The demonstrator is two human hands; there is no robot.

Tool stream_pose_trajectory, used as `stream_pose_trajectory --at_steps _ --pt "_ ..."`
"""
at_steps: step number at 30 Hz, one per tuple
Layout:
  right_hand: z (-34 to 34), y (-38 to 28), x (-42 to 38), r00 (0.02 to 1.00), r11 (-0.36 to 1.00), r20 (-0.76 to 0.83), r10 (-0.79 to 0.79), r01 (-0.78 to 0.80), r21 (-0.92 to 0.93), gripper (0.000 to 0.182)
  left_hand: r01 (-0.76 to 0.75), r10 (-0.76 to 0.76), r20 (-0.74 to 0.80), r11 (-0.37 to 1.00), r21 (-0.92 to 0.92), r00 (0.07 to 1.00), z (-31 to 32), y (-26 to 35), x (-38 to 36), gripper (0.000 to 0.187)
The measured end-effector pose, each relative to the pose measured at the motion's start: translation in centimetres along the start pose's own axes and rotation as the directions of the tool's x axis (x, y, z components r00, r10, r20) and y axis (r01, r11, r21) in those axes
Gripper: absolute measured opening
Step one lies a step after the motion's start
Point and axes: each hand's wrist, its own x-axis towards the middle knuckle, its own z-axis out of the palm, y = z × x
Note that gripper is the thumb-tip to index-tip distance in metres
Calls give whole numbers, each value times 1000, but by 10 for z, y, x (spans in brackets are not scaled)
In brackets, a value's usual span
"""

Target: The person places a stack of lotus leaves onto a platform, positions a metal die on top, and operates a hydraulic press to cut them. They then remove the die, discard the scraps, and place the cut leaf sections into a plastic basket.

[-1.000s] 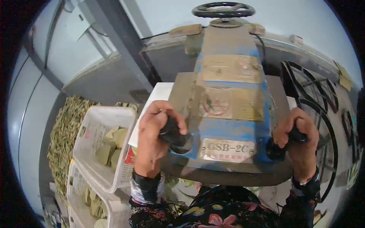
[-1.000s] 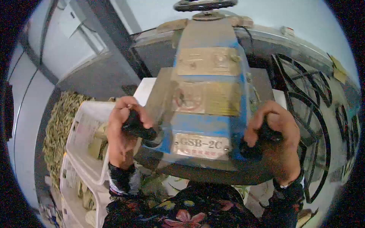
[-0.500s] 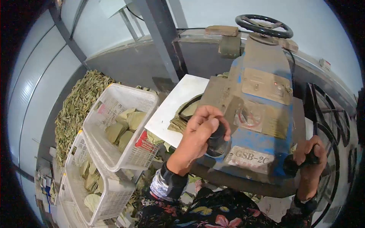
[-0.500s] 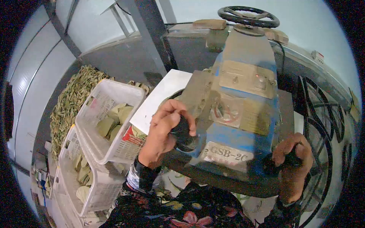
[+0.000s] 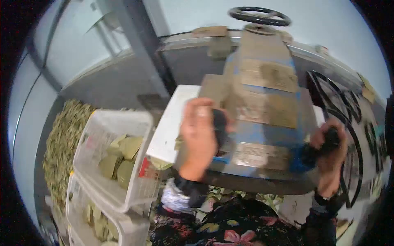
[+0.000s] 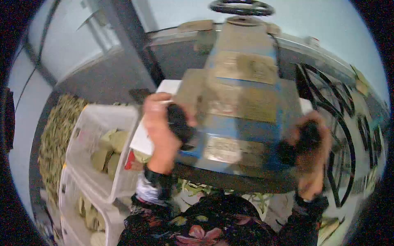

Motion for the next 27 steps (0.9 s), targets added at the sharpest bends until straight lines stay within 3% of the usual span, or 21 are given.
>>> stream_pose_trajectory --at_steps 2,3,4,5,6,7,9,10,12,13,15,16,17,19,21,22,24,25,26,27 --pt "42 5 -9 1000 1000 6 23 -23 20 46 18 -4 -108 991 132 994 -23 2 20 43" --pt "62 7 -12 999 996 4 37 -36 -86 51 36 -19 -155 993 109 988 -42 -6 34 44" --pt "72 16 -15 993 994 113 -27 38 -102 54 24 6 -194 988 154 981 -55 -5 46 45" --pt "85 20 -18 992 931 127 10 37 -364 65 40 -3 -236 988 150 972 -68 -6 56 46" --pt "91 23 -21 936 847 341 -91 253 -468 77 30 16 -282 987 161 959 -79 -5 62 40" --pt "99 23 -26 908 723 402 -118 356 -592 73 -65 227 -251 849 525 941 -87 0 60 39" --pt "79 29 -17 760 450 649 23 572 -686 66 -228 386 -112 729 646 915 -87 4 38 53" --pt "62 40 -12 767 444 641 22 567 -694 66 -233 384 -106 734 638 917 -82 1 22 53" --pt "16 74 -2 947 326 311 -75 318 -890 59 -384 230 320 705 597 919 -72 -7 -13 65" --pt "-8 83 4 971 220 210 -112 230 -948 61 -361 166 376 761 540 912 -84 -33 -30 78" --pt "-70 107 19 978 53 36 -205 48 -997 63 -131 60 152 845 519 987 -86 -34 -6 80" --pt "-99 120 25 967 -5 -37 -252 -40 -999 65 -130 59 151 844 520 987 -93 -34 8 80" --pt "-121 128 30 968 -4 -34 -249 -36 -999 65 -106 50 114 822 560 992 -104 -34 23 82" --pt "-137 133 40 953 143 -302 -22 -296 -944 70 -76 43 69 794 604 997 -120 -35 44 85" --pt "-130 131 44 941 165 -335 47 -338 -926 71 -193 207 111 435 880 972 -129 -40 54 82" --pt "-120 126 46 920 181 -375 111 -390 -903 73 -344 348 291 101 933 891 -126 -50 41 80" --pt "-102 118 47 914 114 -383 131 -398 -910 73 -594 85 588 136 793 804 -91 -49 -2 79" --pt "-98 116 49 907 43 -396 143 -405 -913 72 -678 -150 713 228 699 685 -67 -52 -22 76" --pt "-101 115 52 909 37 -392 143 -400 -916 72 -866 -89 891 211 453 445 -53 -64 -37 68" --pt "-104 115 54 922 74 -350 165 -366 -928 70 -843 -62 890 297 448 451 -42 -73 -52 53"
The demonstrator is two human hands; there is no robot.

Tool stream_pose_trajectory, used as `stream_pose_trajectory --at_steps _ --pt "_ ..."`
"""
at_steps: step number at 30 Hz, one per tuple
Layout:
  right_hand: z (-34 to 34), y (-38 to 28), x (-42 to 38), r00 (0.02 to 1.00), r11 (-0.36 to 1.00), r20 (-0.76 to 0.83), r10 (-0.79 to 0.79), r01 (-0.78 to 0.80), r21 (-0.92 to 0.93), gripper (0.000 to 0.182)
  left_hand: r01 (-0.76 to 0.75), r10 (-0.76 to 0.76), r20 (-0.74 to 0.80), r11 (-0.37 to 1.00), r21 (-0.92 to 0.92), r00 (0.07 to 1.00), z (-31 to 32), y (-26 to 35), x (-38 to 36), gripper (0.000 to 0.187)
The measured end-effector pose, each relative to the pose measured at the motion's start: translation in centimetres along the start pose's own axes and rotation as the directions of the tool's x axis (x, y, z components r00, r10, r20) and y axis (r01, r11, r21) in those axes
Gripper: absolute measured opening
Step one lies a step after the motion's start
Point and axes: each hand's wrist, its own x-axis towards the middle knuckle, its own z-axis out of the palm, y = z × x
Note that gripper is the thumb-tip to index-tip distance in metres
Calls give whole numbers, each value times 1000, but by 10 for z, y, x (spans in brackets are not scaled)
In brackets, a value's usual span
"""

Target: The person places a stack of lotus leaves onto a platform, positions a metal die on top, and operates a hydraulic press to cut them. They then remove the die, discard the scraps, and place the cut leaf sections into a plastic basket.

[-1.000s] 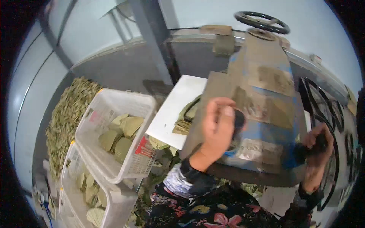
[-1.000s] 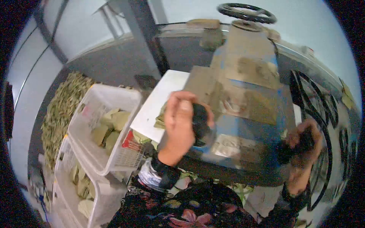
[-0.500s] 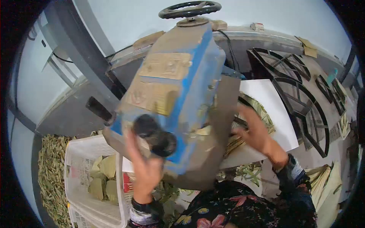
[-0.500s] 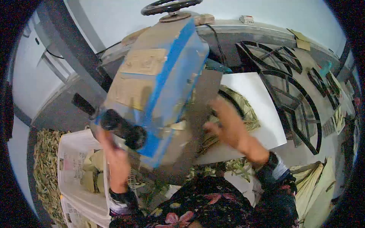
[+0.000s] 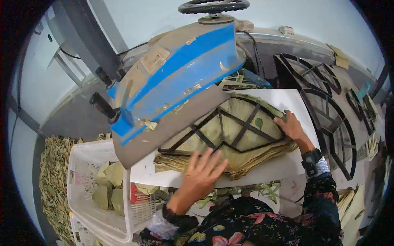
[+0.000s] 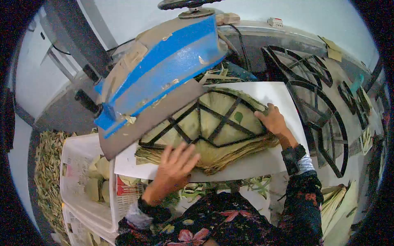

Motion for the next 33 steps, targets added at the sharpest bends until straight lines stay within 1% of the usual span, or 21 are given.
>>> stream_pose_trajectory --at_steps 1,5,7,8,10,12,14,16,17,18,20,22,23,24,25,26,27,29,31,32,33 --pt "0 4 2 999 999 26 -40 39 35 69 -4 1 -24 996 -88 1000 3 12 7 39" --pt "-1 11 12 994 994 97 -49 39 100 58 -10 4 -65 995 -96 998 42 6 6 38" --pt "-1 18 16 961 853 245 -129 -19 521 44 -42 37 -89 998 -55 995 52 5 2 41" --pt "-6 14 13 956 853 257 -143 -12 521 44 -23 19 -84 999 -49 996 54 5 1 41" --pt "-26 3 6 932 607 339 -126 -198 769 34 6 -14 -54 989 -149 998 54 0 3 42" --pt "-31 -8 11 972 621 213 -101 -106 776 33 65 -76 -62 985 -163 995 35 3 3 40" --pt "-50 -43 -16 962 598 182 -205 -24 801 32 119 -133 -74 978 -173 988 9 8 -7 38" --pt "-53 -81 -59 921 813 167 -353 214 542 33 226 -230 -3 959 -172 973 -19 14 -42 38" --pt "-38 -85 -75 773 707 13 -634 573 414 34 304 -298 55 938 -167 953 -25 20 -69 38" --pt "-22 -90 -91 513 483 -90 -854 845 230 34 379 -365 111 912 -158 924 -30 29 -101 38" --pt "23 -98 -121 303 325 123 -945 830 454 38 541 -525 136 829 -144 840 -24 55 -174 36" --pt "55 -115 -156 123 259 255 -959 745 615 39 722 -701 175 677 -143 692 -16 100 -254 32" --pt "60 -116 -155 117 252 249 -961 742 621 39 715 -721 443 664 220 533 9 134 -337 40" --pt "63 -118 -154 42 114 126 -991 756 645 38 483 -670 668 724 493 323 34 168 -417 48" --pt "64 -119 -151 -33 -24 3 -999 760 649 38 766 -542 838 516 382 -53 30 183 -422 55" --pt "60 -117 -138 3 4 3 -1000 819 574 37 917 -214 924 180 357 -318 20 195 -413 62" --pt "53 -112 -119 41 36 -1 -999 871 490 37 911 -43 940 234 339 -338 13 199 -402 57" --pt "59 -97 -78 204 183 -98 -974 964 195 39 852 -69 987 498 160 -144 0 169 -316 46" --pt "51 -95 -45 478 459 -85 -874 871 177 43 779 -308 920 628 5 242 -11 117 -201 35" --pt "52 -93 -33 481 463 -89 -872 870 171 43 519 -387 477 836 -179 789 7 87 -176 39" --pt "58 -93 -22 543 536 -88 -835 839 92 42 520 -484 318 853 -36 816 -13 68 -105 43"
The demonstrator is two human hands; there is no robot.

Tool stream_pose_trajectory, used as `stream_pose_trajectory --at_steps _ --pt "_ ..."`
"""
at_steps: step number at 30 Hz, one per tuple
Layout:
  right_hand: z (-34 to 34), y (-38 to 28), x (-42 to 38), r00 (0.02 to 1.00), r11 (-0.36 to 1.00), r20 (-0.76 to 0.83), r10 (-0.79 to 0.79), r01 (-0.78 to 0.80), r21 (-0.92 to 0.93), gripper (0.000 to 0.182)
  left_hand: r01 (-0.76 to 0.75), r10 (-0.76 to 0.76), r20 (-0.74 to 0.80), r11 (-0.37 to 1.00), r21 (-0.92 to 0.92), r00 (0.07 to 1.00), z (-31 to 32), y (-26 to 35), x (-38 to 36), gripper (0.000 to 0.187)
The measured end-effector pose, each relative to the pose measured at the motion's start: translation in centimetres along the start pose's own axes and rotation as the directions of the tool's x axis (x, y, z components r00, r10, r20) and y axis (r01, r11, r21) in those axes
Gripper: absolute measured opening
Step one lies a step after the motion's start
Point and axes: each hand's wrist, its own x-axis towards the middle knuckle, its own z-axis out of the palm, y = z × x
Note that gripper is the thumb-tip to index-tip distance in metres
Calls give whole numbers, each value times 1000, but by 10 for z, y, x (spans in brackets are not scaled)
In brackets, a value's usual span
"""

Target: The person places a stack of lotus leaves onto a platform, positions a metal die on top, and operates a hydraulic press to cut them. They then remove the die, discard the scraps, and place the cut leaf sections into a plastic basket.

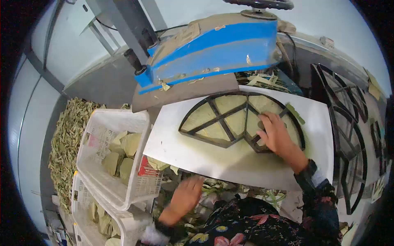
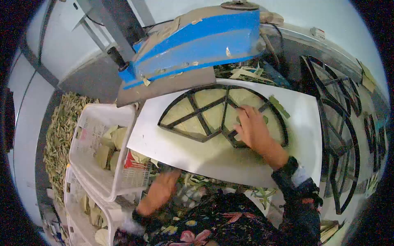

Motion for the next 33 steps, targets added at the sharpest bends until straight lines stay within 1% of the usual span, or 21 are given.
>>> stream_pose_trajectory --at_steps 1,2,4,5,7,9,10,13,15,17,19,21,22,24,25,27,28,30,31,32,33 --pt "6 6 4 997 993 -16 74 -76 -87 42 -80 72 -147 996 -43 986 -19 0 43 46" --pt "11 9 6 996 991 -32 84 -87 -98 42 -124 121 -219 992 0 968 -26 -3 81 45" --pt "19 17 9 986 952 46 158 -140 -271 43 -214 287 -363 950 228 887 -23 -17 153 46" --pt "24 22 12 984 945 32 173 -157 -287 43 -236 323 -333 932 277 886 -16 -28 178 47" --pt "29 29 19 948 910 146 282 -217 -353 36 -278 378 -306 904 324 874 1 -43 213 48" --pt "28 29 25 945 890 140 297 -221 -398 28 -331 374 -81 887 323 924 11 -53 231 52" --pt "30 31 28 947 893 164 275 -188 -410 25 -346 432 -115 832 434 895 7 -49 232 42" --pt "28 17 10 946 887 202 252 -143 -439 19 -453 509 -29 790 414 860 -9 -50 216 41" --pt "23 -2 -6 941 883 227 253 -129 -452 18 -495 537 -7 783 377 843 -14 -46 196 49" --pt "16 -19 -18 923 898 281 264 -128 -421 20 -561 558 124 745 360 820 -25 -39 181 45" --pt "14 -26 -22 907 874 303 292 -125 -469 21 -578 571 127 749 325 811 -26 -39 181 39" --pt "13 -18 -23 897 923 360 255 -115 -367 25 -608 605 125 720 334 786 -32 -39 184 36" --pt "9 -15 -22 898 922 357 259 -119 -369 25 -584 610 73 710 393 789 -32 -38 187 41" --pt "-2 -12 -25 901 946 298 315 -273 -175 24 -565 585 116 684 462 803 -64 -20 190 34" --pt "-9 -13 -28 898 943 296 325 -282 -178 24 -538 552 150 655 530 820 -85 -7 187 28" --pt "-24 -16 -30 972 976 102 209 -201 -86 21 -566 629 2 698 439 777 -123 20 178 49" --pt "-32 -20 -33 969 970 94 229 -219 -101 21 -630 725 -128 660 410 676 -142 42 173 46" --pt "-54 -28 -42 949 945 -3 315 -314 -85 21 -828 834 -57 552 98 549 -165 80 152 42" --pt "-68 -31 -48 948 933 -112 299 -315 -175 22 -925 907 -224 377 58 356 -154 86 140 34" --pt "-87 -29 -56 940 929 -129 316 -334 -157 23 -913 885 -237 367 -178 402 -150 101 128 24" --pt "-106 -26 -67 931 926 -146 334 -353 -134 23 -891 884 -156 408 -198 440 -134 108 123 29"
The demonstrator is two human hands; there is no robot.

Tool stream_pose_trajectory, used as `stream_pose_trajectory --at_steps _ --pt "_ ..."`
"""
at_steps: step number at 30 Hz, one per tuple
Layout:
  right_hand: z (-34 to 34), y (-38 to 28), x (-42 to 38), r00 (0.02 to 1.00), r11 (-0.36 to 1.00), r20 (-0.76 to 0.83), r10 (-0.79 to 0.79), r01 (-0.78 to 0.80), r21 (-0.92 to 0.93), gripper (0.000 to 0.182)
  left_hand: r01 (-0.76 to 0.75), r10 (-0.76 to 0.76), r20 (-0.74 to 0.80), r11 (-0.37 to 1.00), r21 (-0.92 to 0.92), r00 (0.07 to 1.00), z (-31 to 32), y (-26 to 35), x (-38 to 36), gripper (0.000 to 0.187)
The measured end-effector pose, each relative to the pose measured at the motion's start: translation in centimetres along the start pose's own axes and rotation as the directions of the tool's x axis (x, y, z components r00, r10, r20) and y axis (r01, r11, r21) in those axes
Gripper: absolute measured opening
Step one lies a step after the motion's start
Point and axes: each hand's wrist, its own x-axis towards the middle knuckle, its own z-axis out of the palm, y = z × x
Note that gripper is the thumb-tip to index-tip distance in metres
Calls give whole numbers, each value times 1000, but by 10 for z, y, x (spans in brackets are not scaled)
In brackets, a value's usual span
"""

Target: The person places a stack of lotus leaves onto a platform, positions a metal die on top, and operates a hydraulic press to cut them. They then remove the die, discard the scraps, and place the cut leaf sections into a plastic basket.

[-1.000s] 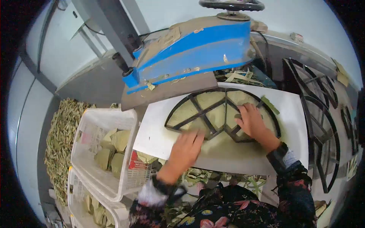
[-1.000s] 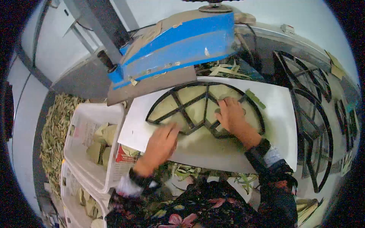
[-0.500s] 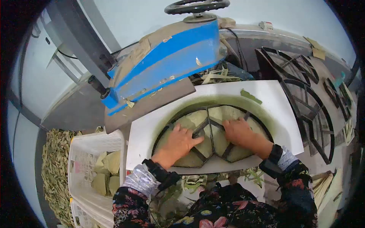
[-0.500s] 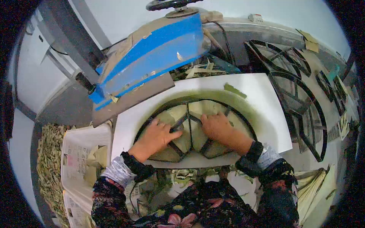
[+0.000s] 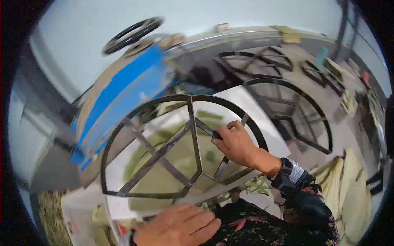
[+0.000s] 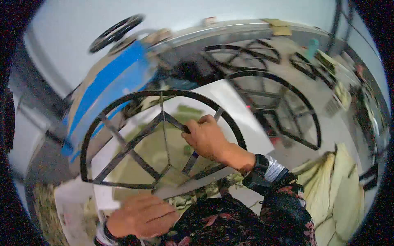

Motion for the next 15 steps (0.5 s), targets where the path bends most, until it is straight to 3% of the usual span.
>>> stream_pose_trajectory --at_steps 1,2,4,5,7,10,12,13,14,15 --pt "-18 12 -9 998 998 -20 66 -66 -14 23 54 -54 78 999 -5 996 19 -2 2 33" --pt "-40 22 -21 983 982 -66 174 -178 -69 24 5 -3 81 1000 -19 997 39 -10 6 33" --pt "-77 62 -47 969 973 -242 48 -101 -210 21 323 -338 17 911 257 941 82 -32 15 49" --pt "-94 89 -62 958 936 -251 137 -208 -282 22 307 -320 13 918 251 947 99 -44 19 49" --pt "-127 137 -93 888 838 -345 304 -422 -345 24 414 -468 183 870 267 865 118 -62 19 60" --pt "-203 235 -148 633 590 -442 636 -767 -251 25 378 -455 156 852 362 877 133 -70 25 48" --pt "-232 310 -191 652 541 -494 575 -756 -368 31 392 -500 205 825 407 841 145 -69 24 54" --pt "-247 333 -203 587 472 -494 641 -809 -350 31 402 -546 246 795 454 801 152 -70 23 61" --pt "-258 353 -212 517 399 -493 700 -856 -330 32 401 -545 245 794 456 801 161 -72 21 61" --pt "-265 371 -223 463 373 -513 723 -886 -274 32 353 -538 185 738 575 823 171 -74 18 60"
